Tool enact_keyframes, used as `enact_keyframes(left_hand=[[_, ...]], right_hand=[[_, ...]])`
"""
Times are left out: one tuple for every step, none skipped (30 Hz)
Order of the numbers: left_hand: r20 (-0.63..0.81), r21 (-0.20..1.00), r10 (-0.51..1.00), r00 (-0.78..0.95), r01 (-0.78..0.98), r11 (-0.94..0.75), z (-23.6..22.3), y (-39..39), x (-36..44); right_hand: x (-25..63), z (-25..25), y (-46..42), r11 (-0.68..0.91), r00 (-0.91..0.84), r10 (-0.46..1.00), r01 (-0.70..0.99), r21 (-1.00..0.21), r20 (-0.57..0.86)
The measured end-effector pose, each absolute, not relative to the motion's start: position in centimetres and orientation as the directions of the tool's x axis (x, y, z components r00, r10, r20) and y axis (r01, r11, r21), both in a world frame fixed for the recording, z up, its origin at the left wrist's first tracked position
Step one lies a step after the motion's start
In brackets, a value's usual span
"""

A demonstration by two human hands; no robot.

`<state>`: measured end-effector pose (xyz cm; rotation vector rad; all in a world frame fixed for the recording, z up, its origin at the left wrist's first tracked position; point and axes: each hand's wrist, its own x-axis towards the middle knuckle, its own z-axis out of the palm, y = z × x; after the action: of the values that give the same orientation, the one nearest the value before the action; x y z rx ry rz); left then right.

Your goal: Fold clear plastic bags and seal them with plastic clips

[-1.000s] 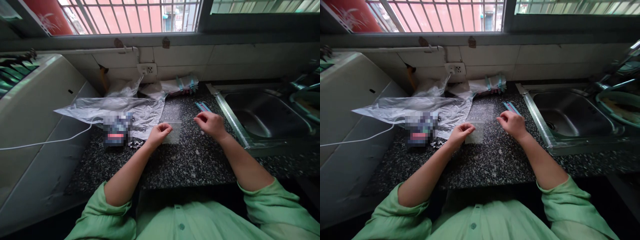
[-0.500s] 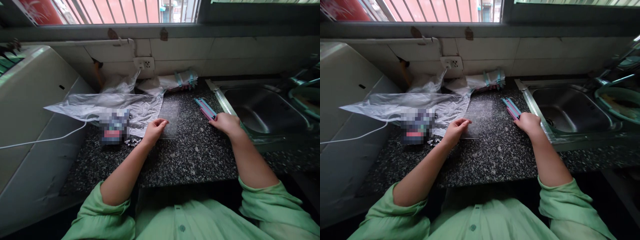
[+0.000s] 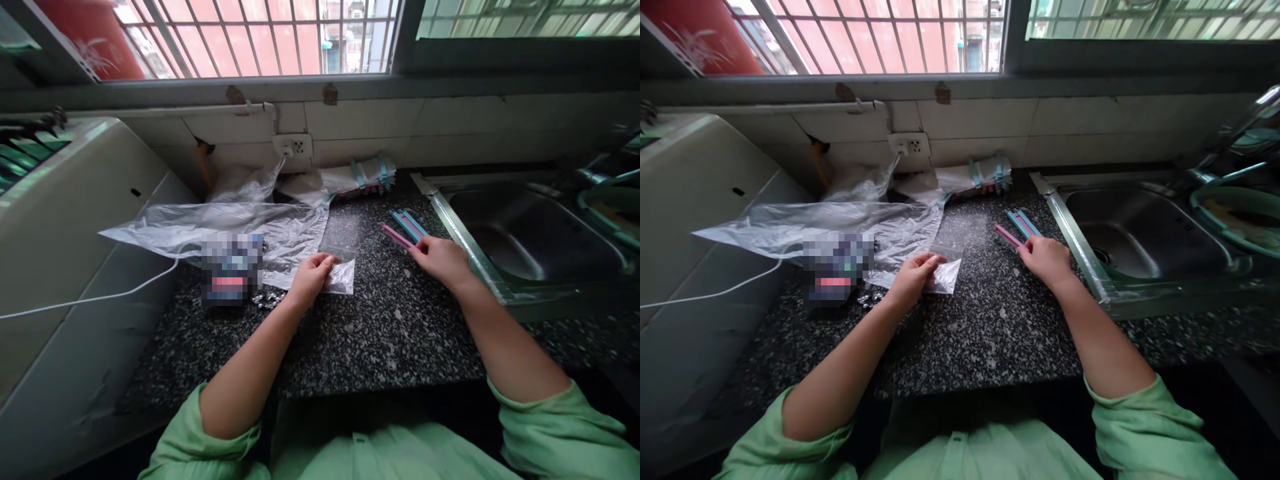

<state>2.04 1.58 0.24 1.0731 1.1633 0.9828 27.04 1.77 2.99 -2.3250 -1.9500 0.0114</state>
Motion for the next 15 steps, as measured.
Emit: enact_keyframes(left_hand=[[-0.224,0.972,0.964,0.142,-0.041,0.232,0.4,1.5,2.1],[-0.238,0.968,0.961,0.143,-0.041,0.246,0.4,1.5,2.1],[-0.251,0.965,0.957,0.144,-0.042,0.259,0.5,1.5,2.1],[-0.262,0.962,0.954,0.149,-0.044,0.271,0.5,1.5,2.1],[-0.271,0.958,0.950,0.156,-0.049,0.282,0.6,1.5,2.1],[-0.278,0.955,0.947,0.164,-0.056,0.290,0.5,1.5,2.1],[-0.280,0.954,0.944,0.174,-0.064,0.294,0.5,1.5,2.1],[-0.279,0.953,0.943,0.182,-0.072,0.296,0.5,1.5,2.1],[-0.276,0.952,0.942,0.189,-0.079,0.294,0.4,1.5,2.1],[-0.273,0.952,0.942,0.195,-0.084,0.293,0.4,1.5,2.1],[-0.273,0.952,0.942,0.198,-0.087,0.294,0.4,1.4,2.1],[-0.276,0.951,0.941,0.198,-0.088,0.297,0.5,1.4,2.2],[-0.281,0.949,0.939,0.199,-0.091,0.303,0.5,1.3,2.2],[-0.287,0.946,0.937,0.199,-0.097,0.310,0.6,1.2,2.3],[-0.290,0.943,0.936,0.200,-0.108,0.316,0.6,1.2,2.4]], right_hand=[[26.8,2.8,1.7,-0.146,0.160,0.982,0.980,-0.137,0.099],[26.5,2.7,1.5,-0.116,0.143,0.981,0.975,-0.192,0.134],[26.3,2.5,1.5,-0.082,0.126,0.978,0.966,-0.247,0.169],[26.1,2.4,1.4,-0.047,0.111,0.973,0.953,-0.299,0.203],[25.9,2.2,1.3,-0.012,0.097,0.968,0.938,-0.346,0.232],[25.7,2.0,1.3,0.023,0.084,0.963,0.921,-0.389,0.255],[25.5,1.9,1.2,0.056,0.069,0.960,0.901,-0.430,0.271],[25.3,1.7,1.2,0.089,0.052,0.958,0.879,-0.468,0.281],[25.2,1.5,1.1,0.121,0.034,0.957,0.856,-0.502,0.289],[24.9,1.3,1.1,0.155,0.013,0.954,0.834,-0.529,0.299],[24.7,1.2,1.0,0.191,-0.010,0.949,0.815,-0.548,0.315],[24.4,1.0,0.9,0.229,-0.034,0.940,0.799,-0.557,0.339],[24.1,0.9,0.8,0.268,-0.058,0.929,0.786,-0.557,0.365],[23.8,0.8,0.7,0.307,-0.082,0.916,0.776,-0.552,0.394],[23.4,0.7,0.5,0.344,-0.107,0.901,0.766,-0.543,0.420]])
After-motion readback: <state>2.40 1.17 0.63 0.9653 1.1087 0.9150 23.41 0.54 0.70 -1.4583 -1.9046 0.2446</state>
